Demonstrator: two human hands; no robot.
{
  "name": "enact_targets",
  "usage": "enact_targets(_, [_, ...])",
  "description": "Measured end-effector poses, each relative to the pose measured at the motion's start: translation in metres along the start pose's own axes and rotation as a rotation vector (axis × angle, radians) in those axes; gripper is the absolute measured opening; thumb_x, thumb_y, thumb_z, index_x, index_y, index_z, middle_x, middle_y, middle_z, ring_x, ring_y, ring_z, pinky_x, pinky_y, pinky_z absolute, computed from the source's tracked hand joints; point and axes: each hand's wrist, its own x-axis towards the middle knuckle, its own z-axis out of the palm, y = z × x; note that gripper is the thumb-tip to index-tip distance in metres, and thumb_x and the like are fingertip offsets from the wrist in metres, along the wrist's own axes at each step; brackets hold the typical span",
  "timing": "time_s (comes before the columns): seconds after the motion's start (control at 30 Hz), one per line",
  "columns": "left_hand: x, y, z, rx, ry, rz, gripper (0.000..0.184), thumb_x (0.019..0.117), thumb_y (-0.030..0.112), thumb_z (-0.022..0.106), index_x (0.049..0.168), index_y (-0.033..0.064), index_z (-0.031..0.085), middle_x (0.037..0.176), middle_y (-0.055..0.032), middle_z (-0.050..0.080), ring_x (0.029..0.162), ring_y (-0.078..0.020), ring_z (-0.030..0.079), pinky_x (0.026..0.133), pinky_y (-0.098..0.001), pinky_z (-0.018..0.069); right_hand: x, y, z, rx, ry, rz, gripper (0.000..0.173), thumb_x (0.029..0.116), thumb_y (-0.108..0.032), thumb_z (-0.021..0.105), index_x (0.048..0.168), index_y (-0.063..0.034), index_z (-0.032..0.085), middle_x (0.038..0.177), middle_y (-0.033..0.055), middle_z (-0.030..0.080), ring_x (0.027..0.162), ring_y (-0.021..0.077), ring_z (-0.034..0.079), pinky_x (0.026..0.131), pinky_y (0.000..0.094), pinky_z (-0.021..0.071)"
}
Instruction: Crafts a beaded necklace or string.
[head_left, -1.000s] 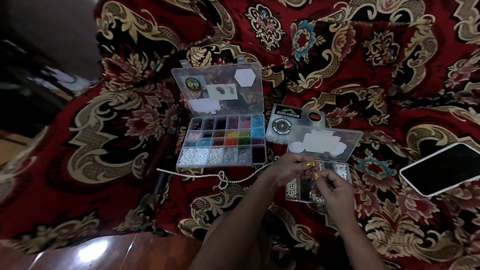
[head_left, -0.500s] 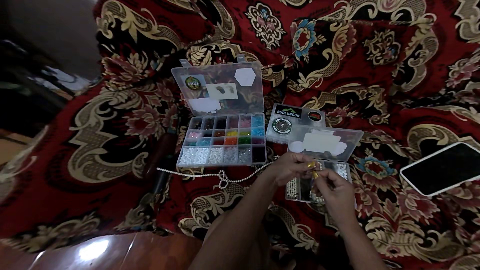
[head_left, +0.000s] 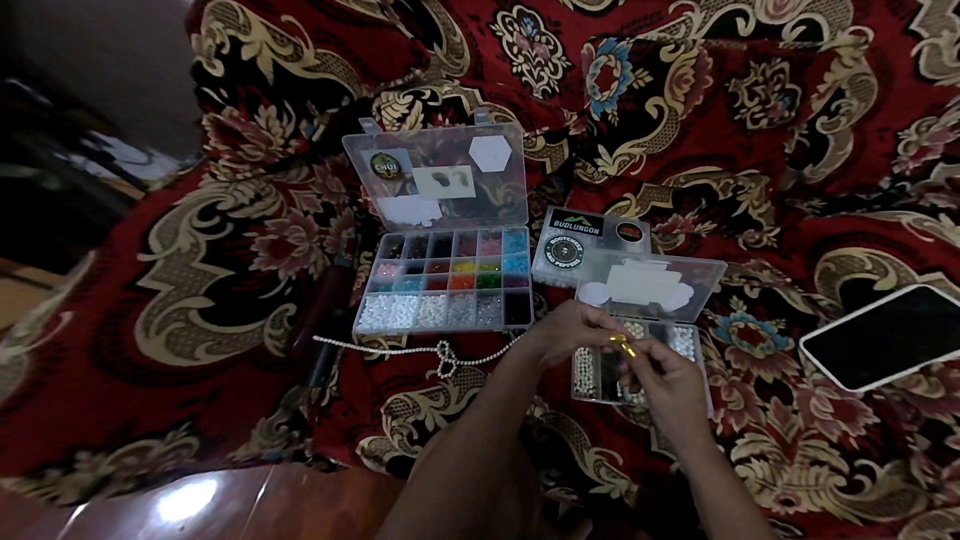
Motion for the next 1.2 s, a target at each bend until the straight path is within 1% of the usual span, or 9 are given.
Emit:
enact_targets(0.2, [0.002,-0.005,0.002,-0.015,0.029,0.082,0.015,0.0980,0.004,0.058,0.101,0.0035,0.073,0.094,0.0042,0.072,0.084,-0.0034,0.067,0.081,-0.0248,0.0564,0.000,-0.002,0.001,-0.015,0.008,0.007,0.016,0.0945,-0.009,0.059,0.093,-0.0018,0.073,0.071,-0.0042,0.071,0.056,-0.0003,0.064,0.054,0.0152,0.0560])
enact_targets(0.37, [0.003,-0.004,0.008,-0.013,0.069,0.179,0.012,0.0965,0.002,0.060,0.098,0.0007,0.072,0.102,-0.0001,0.070,0.093,-0.0049,0.066,0.087,-0.0260,0.0553,0.000,-0.003,0.001,0.020,0.008,0.026,0.021,0.0965,-0.009,0.059,0.107,0.0039,0.071,0.082,0.0014,0.074,0.059,0.0038,0.067,0.056,0.0197,0.0597])
enact_targets(0.47, [0.004,-0.004,0.010,0.025,0.093,0.230,0.011,0.0960,0.001,0.061,0.097,-0.0004,0.071,0.102,0.0002,0.069,0.093,-0.0037,0.065,0.086,-0.0245,0.0549,0.001,-0.003,0.000,0.024,0.010,0.018,0.021,0.0974,-0.011,0.059,0.107,0.0034,0.071,0.085,0.0014,0.074,0.060,0.0035,0.068,0.056,0.0196,0.0601])
enact_targets(0.63, [0.003,-0.003,0.007,0.124,0.129,0.274,0.012,0.0952,0.001,0.063,0.101,-0.0032,0.072,0.105,-0.0046,0.070,0.096,-0.0051,0.066,0.089,-0.0246,0.0554,0.001,-0.001,-0.001,0.011,0.034,-0.020,0.016,0.0955,-0.007,0.060,0.100,0.0006,0.074,0.079,-0.0006,0.073,0.062,0.0021,0.068,0.059,0.0182,0.0598])
enact_targets(0.73, [-0.004,0.010,0.004,0.453,0.234,0.163,0.017,0.0968,0.010,0.067,0.110,0.0013,0.073,0.106,-0.0069,0.071,0.092,-0.0075,0.066,0.087,-0.0267,0.0549,0.002,-0.002,-0.002,0.013,0.056,-0.030,0.017,0.0950,-0.007,0.061,0.100,0.0004,0.075,0.082,-0.0003,0.074,0.067,0.0021,0.070,0.062,0.0182,0.0605])
enact_targets(0.83, [-0.009,0.012,0.000,0.916,0.285,0.073,0.021,0.0976,0.019,0.067,0.110,0.0027,0.075,0.108,-0.0155,0.072,0.100,-0.0283,0.069,0.095,-0.0487,0.0519,0.003,0.000,-0.004,-0.027,0.078,-0.082,0.018,0.0946,-0.011,0.062,0.099,-0.0012,0.076,0.090,0.0006,0.076,0.071,-0.0023,0.067,0.062,0.0133,0.0563])
enact_targets(0.9, [-0.009,0.013,0.002,1.086,0.259,-0.005,0.021,0.0985,0.019,0.065,0.108,0.0034,0.076,0.110,-0.0180,0.072,0.108,-0.0351,0.068,0.101,-0.0584,0.0450,0.003,0.003,-0.005,-0.045,0.094,-0.127,0.018,0.0943,-0.011,0.064,0.098,-0.0015,0.077,0.094,0.0022,0.075,0.073,-0.0042,0.065,0.061,0.0113,0.0539])
enact_targets(1.0, [-0.004,0.018,0.012,1.231,0.183,-0.178,0.025,0.1033,0.019,0.057,0.113,0.0039,0.075,0.121,-0.0205,0.068,0.121,-0.0381,0.060,0.106,-0.0596,0.0387,0.005,0.006,-0.005,-0.040,0.115,-0.178,0.018,0.0937,-0.011,0.064,0.098,-0.0016,0.078,0.098,0.0038,0.075,0.078,-0.0031,0.067,0.065,0.0116,0.0547])
enact_targets(1.2, [0.006,0.018,0.030,1.343,0.141,-0.335,0.022,0.1010,0.010,0.058,0.114,0.0004,0.072,0.128,-0.0223,0.063,0.124,-0.0396,0.056,0.106,-0.0579,0.0387,0.004,0.002,-0.004,0.051,0.082,-0.099,0.017,0.0947,-0.008,0.062,0.100,0.0005,0.076,0.090,0.0021,0.075,0.073,0.0039,0.071,0.064,0.0181,0.0605])
